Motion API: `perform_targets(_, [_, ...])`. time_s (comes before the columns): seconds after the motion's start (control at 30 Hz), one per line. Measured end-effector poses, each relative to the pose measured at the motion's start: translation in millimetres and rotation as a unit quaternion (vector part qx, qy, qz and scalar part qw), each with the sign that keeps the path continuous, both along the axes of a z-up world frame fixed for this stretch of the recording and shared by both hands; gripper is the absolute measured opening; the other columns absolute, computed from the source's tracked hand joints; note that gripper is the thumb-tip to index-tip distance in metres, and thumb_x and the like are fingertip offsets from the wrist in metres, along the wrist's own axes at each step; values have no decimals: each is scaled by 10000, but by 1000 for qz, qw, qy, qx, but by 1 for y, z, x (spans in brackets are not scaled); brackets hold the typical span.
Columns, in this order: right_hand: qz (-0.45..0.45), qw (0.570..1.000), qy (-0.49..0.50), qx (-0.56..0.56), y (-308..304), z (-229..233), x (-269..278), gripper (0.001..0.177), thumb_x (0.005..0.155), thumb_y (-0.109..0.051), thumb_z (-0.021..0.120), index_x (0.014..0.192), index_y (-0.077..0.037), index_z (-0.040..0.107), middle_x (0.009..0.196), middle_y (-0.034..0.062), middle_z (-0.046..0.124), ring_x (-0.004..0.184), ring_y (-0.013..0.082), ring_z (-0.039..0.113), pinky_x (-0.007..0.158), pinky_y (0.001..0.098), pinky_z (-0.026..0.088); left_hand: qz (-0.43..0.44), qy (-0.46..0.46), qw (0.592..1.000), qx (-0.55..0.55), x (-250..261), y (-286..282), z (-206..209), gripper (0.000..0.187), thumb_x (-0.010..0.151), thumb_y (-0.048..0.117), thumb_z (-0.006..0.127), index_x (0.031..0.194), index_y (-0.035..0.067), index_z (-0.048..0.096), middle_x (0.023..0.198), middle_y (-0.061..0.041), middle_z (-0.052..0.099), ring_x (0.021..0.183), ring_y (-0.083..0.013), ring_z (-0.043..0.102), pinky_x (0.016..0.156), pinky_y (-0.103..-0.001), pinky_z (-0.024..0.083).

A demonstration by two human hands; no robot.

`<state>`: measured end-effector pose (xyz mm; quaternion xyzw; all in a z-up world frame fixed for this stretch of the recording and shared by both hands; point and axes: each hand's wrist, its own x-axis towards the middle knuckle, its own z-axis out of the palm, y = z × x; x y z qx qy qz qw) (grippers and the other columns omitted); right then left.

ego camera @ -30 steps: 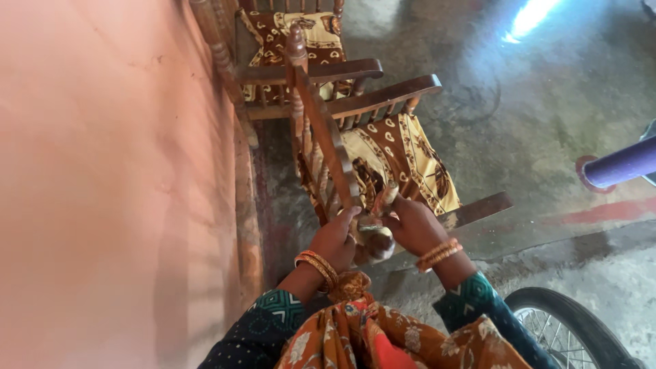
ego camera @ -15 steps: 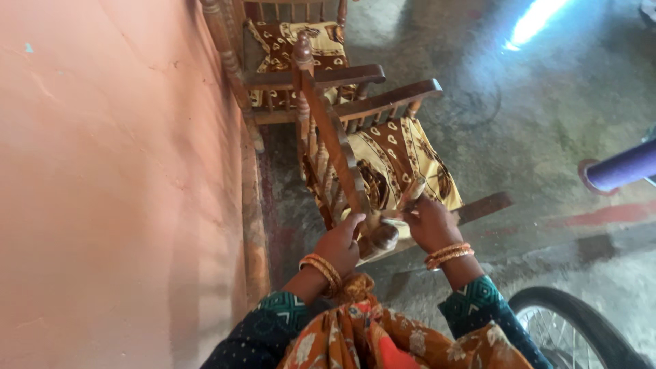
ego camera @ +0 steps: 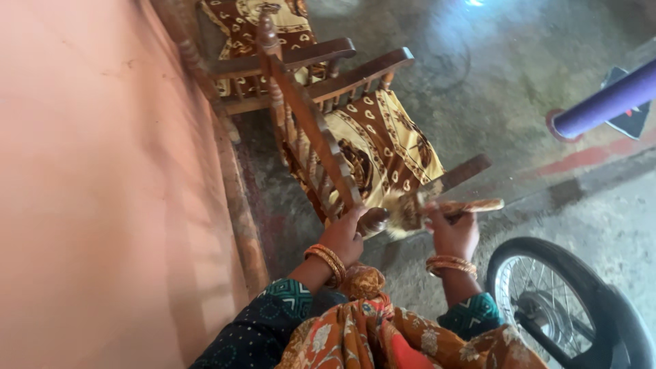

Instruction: The person uses a brush to clean a wooden chair with a patterned cushion. They systematically brush the backrest, armrests, and legs of the chair.

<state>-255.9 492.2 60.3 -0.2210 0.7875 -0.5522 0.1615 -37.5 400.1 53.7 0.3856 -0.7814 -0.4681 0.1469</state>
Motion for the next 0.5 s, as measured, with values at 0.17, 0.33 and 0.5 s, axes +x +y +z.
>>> perform_targets(0.17, [-5,993,-90,79,29,-29,5,304,883,-227,780,999,44,706,880,145,774,700,176,758,637,289,631,-38,-53,995,70,-4,6,-5,663,875,64,543,1518,112,388,1314,-258,627,1144,-402,657,990,-481,517])
perform_targets(0.33, [12,973,-225,55,40,-47,4,363,864,-200,800,1032,80,641,878,171,750,658,198,730,590,319,613,-51,-17,998,44,-4,10,-22,658,871,61,558,1508,84,394,1357,-275,596,1195,-421,621,994,-495,502])
perform_targets(0.5, [-41,991,-110,67,29,-55,-8,372,865,-209,815,1070,37,626,910,113,749,690,138,731,597,259,607,-16,-3,1000,24,9,14,-29,640,853,62,566,1478,104,432,1361,-258,609,1190,-420,623,991,-490,505])
